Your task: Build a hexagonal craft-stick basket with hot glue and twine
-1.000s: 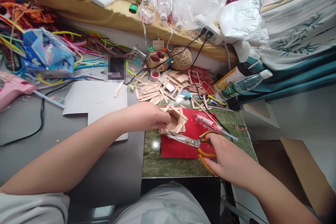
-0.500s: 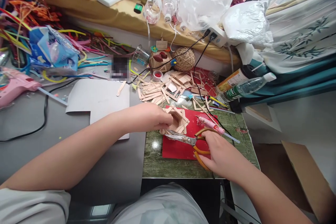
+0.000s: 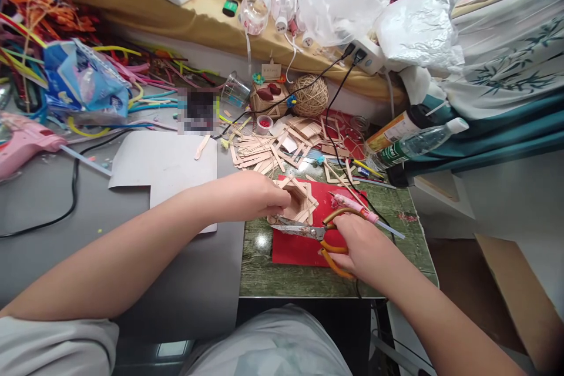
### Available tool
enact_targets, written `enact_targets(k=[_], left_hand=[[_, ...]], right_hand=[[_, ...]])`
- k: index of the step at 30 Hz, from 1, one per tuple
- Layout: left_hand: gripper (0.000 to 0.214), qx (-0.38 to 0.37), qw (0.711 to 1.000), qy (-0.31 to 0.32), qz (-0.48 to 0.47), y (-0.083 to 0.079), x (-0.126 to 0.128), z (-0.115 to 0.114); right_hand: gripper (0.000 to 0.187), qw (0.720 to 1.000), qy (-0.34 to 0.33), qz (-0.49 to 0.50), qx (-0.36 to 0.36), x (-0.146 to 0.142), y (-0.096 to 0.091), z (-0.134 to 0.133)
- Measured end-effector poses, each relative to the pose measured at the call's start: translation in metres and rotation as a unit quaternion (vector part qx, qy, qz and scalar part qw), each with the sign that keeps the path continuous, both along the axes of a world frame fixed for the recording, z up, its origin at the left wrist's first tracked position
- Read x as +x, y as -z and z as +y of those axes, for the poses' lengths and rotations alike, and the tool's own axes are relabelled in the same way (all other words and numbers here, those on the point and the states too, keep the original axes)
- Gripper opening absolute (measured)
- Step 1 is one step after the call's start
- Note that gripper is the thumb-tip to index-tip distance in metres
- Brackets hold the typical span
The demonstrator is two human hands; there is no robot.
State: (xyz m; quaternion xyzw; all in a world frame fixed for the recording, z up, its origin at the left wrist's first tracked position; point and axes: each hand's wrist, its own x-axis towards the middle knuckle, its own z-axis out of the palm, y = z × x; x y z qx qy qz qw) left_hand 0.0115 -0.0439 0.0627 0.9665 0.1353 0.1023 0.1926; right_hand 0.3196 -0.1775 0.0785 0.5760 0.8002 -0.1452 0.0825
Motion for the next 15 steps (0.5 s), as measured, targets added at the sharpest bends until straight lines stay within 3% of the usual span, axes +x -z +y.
enact_targets(k=[5, 15], left_hand=[[0.01, -0.017, 1.0, 0.002, -0.002, 0.0, 0.0, 0.0], [0.013, -0.072, 0.997, 0.012, -0.041, -0.003, -0.002, 0.001]], right_hand=[[0.031, 0.999, 0.029, 0.032, -0.015, 0.002, 0.006, -0.012], [0.035, 0.981, 0.178, 0.073, -0.015, 0.051, 0.04, -0.083]])
